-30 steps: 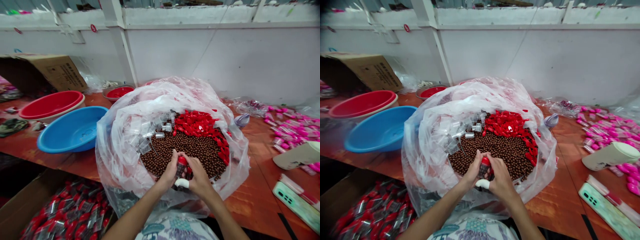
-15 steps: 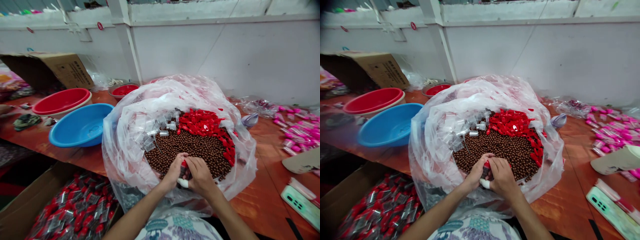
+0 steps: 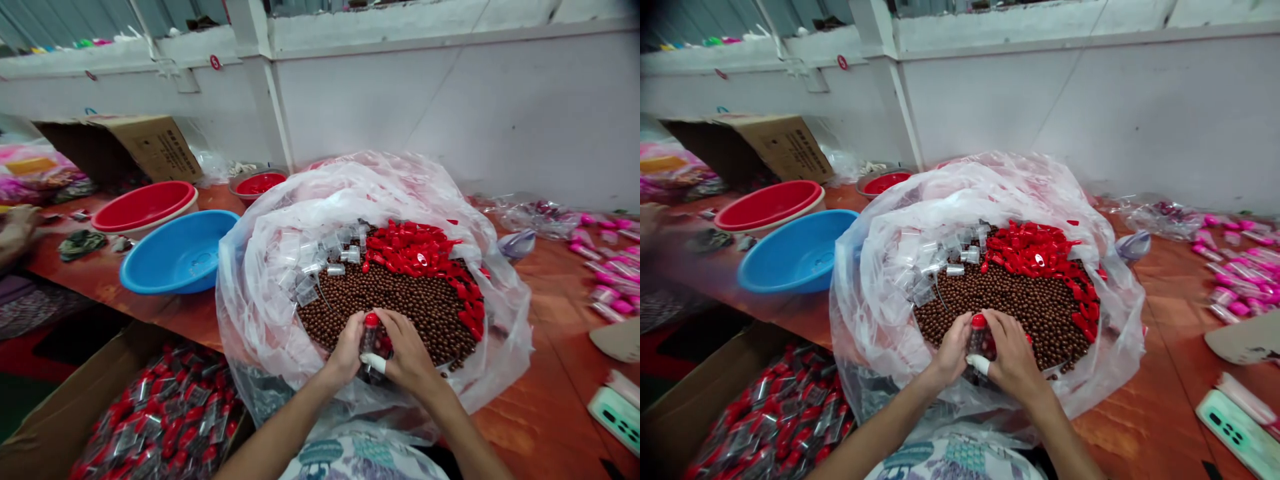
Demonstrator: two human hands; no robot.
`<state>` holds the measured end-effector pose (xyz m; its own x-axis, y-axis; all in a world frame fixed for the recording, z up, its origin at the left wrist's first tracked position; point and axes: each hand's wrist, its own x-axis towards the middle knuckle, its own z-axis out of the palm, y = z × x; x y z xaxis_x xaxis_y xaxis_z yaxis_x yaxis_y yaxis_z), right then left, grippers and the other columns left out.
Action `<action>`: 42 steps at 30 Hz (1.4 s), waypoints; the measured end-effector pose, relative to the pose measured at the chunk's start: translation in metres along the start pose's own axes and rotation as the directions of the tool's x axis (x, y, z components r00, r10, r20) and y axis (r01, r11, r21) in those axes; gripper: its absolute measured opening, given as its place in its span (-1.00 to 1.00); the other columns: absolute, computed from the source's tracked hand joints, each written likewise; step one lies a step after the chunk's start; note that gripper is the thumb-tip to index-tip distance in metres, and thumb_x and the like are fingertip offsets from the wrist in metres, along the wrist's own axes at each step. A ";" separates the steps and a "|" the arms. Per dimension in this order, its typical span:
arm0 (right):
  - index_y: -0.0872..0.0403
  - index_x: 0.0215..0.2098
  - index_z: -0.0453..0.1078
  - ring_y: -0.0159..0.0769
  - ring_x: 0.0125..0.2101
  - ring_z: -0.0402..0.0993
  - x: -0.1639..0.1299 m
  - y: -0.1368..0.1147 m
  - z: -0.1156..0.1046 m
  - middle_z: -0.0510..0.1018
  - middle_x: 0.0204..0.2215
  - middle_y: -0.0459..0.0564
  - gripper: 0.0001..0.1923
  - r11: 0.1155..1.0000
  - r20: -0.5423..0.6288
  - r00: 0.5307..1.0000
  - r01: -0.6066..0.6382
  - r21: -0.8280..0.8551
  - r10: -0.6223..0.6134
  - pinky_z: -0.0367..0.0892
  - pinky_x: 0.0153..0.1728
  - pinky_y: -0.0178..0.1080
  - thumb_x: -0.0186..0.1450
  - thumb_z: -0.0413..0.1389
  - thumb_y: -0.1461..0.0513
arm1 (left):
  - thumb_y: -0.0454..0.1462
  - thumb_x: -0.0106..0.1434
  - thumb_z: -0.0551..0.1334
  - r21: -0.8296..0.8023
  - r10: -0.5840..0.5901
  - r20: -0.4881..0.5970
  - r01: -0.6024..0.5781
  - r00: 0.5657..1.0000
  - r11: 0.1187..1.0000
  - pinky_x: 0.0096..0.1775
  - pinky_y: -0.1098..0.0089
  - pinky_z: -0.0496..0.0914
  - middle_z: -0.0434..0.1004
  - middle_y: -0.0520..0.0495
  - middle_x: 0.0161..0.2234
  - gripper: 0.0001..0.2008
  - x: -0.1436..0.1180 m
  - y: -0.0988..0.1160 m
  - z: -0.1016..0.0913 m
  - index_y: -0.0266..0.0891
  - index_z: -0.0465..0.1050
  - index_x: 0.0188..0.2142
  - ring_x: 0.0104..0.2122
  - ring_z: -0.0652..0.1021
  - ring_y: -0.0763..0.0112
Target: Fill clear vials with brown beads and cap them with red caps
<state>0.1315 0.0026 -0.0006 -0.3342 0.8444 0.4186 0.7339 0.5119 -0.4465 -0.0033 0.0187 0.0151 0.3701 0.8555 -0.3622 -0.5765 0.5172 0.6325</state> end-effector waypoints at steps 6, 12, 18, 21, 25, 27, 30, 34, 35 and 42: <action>0.08 0.16 0.00 -0.10 0.03 0.21 -0.001 0.002 -0.003 0.28 0.03 0.15 -0.33 0.999 -0.044 0.998 -0.042 0.028 0.043 0.21 0.00 -0.01 0.12 0.09 0.18 | -0.18 0.13 0.22 0.108 0.035 0.062 -0.042 0.997 0.993 -0.37 0.43 0.34 0.43 -0.09 -0.17 -0.51 -0.006 0.003 -0.004 -0.20 0.26 0.06 -0.40 0.43 0.46; 0.13 0.16 -0.01 -0.09 0.02 0.21 -0.005 0.002 -0.004 0.28 0.03 0.17 -0.32 0.999 -0.022 0.999 -0.040 -0.020 0.040 0.20 -0.01 -0.01 0.10 0.08 0.21 | -0.19 0.16 0.19 0.326 0.163 0.091 -0.184 0.982 0.927 -0.07 0.37 0.29 0.35 -0.10 0.00 -0.51 -0.009 -0.001 -0.006 -0.18 0.21 0.09 -0.12 0.42 0.35; 0.12 0.12 0.06 -0.08 -0.05 0.28 -0.005 0.003 -0.003 0.34 -0.04 0.17 -0.36 0.999 -0.010 0.999 -0.037 -0.036 0.037 0.23 -0.08 -0.03 0.09 0.07 0.19 | -0.26 0.17 0.16 0.514 0.254 0.151 -0.295 0.955 0.805 0.07 0.38 0.15 0.28 -0.10 0.06 -0.57 -0.012 0.003 -0.002 -0.20 0.23 0.05 0.03 0.31 0.33; 0.13 0.06 0.13 -0.07 -0.08 0.28 -0.005 0.006 -0.004 0.36 -0.07 0.16 -0.40 0.997 0.000 1.000 -0.016 -0.082 0.016 0.22 -0.10 -0.05 0.06 0.10 0.16 | -0.26 0.19 0.13 0.538 0.227 0.163 -0.280 0.960 0.795 -0.12 0.40 0.31 0.37 -0.09 -0.08 -0.61 -0.013 0.001 -0.003 -0.18 0.23 0.03 -0.17 0.43 0.39; 0.13 0.01 0.18 -0.09 -0.11 0.30 -0.007 0.009 -0.006 0.41 -0.14 0.13 -0.41 0.991 0.002 0.999 0.051 -0.120 -0.051 0.18 -0.09 -0.08 0.01 0.13 0.16 | -0.22 0.20 0.11 0.501 0.200 0.148 -0.248 0.968 0.829 -0.39 0.44 0.35 0.38 -0.03 -0.26 -0.65 -0.016 -0.008 -0.003 -0.18 0.21 -0.01 -0.48 0.42 0.51; 0.13 -0.01 0.20 -0.10 -0.13 0.32 -0.008 0.010 -0.006 0.43 -0.17 0.11 -0.43 0.989 -0.016 0.997 0.067 -0.132 -0.070 0.18 -0.09 -0.09 0.02 0.14 0.13 | -0.22 0.18 0.13 0.538 0.197 0.167 -0.257 0.966 0.803 -0.36 0.43 0.36 0.40 -0.05 -0.25 -0.64 -0.016 -0.007 -0.002 -0.19 0.22 -0.01 -0.44 0.44 0.47; 0.10 0.00 0.19 -0.09 -0.12 0.32 -0.008 0.017 -0.010 0.43 -0.15 0.10 -0.41 0.988 -0.026 0.999 0.025 -0.151 -0.029 0.19 -0.10 -0.08 0.05 0.15 0.05 | -0.18 0.18 0.14 0.742 0.294 0.186 -0.330 0.938 0.584 -0.17 0.36 0.32 0.43 -0.08 -0.22 -0.67 -0.012 0.010 -0.008 -0.18 0.33 -0.05 -0.26 0.45 0.35; 0.05 -0.01 0.21 -0.06 -0.14 0.34 -0.017 0.051 -0.024 0.42 -0.15 0.10 -0.40 0.956 -0.091 0.975 -0.218 -0.197 0.204 0.27 -0.17 -0.04 0.06 0.13 -0.05 | -0.20 0.21 0.10 0.975 0.580 0.141 -0.214 0.802 0.060 -0.01 0.25 0.20 0.39 -0.13 -0.16 -0.72 -0.004 0.051 -0.045 -0.19 0.39 -0.10 -0.11 0.37 0.24; 0.04 -0.02 0.21 -0.04 -0.15 0.35 -0.022 0.062 -0.028 0.42 -0.16 0.10 -0.41 0.936 -0.112 0.961 -0.272 -0.222 0.253 0.28 -0.19 -0.03 0.07 0.12 -0.05 | -0.24 0.21 0.09 0.992 0.624 0.122 -0.110 0.772 -0.057 -0.01 0.22 0.19 0.38 -0.16 -0.16 -0.71 -0.001 0.061 -0.059 -0.23 0.38 -0.09 -0.11 0.36 0.20; 0.08 0.16 0.06 0.05 -0.01 0.27 -0.034 0.094 -0.039 0.34 -0.02 0.20 -0.29 0.913 -0.139 0.969 -0.241 -0.330 0.205 0.28 -0.12 0.06 0.14 0.08 -0.03 | -0.41 0.15 0.08 0.921 0.502 0.131 0.082 0.855 -0.380 -0.08 0.19 0.25 0.46 -0.18 -0.21 -0.69 0.017 0.089 -0.113 -0.27 0.42 -0.12 -0.15 0.39 0.16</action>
<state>0.2352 0.0161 -0.0264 -0.0910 0.9010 0.4241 0.9456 0.2118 -0.2469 -0.1307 0.0820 -0.0119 0.1222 0.9877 0.0974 0.9205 -0.1495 0.3611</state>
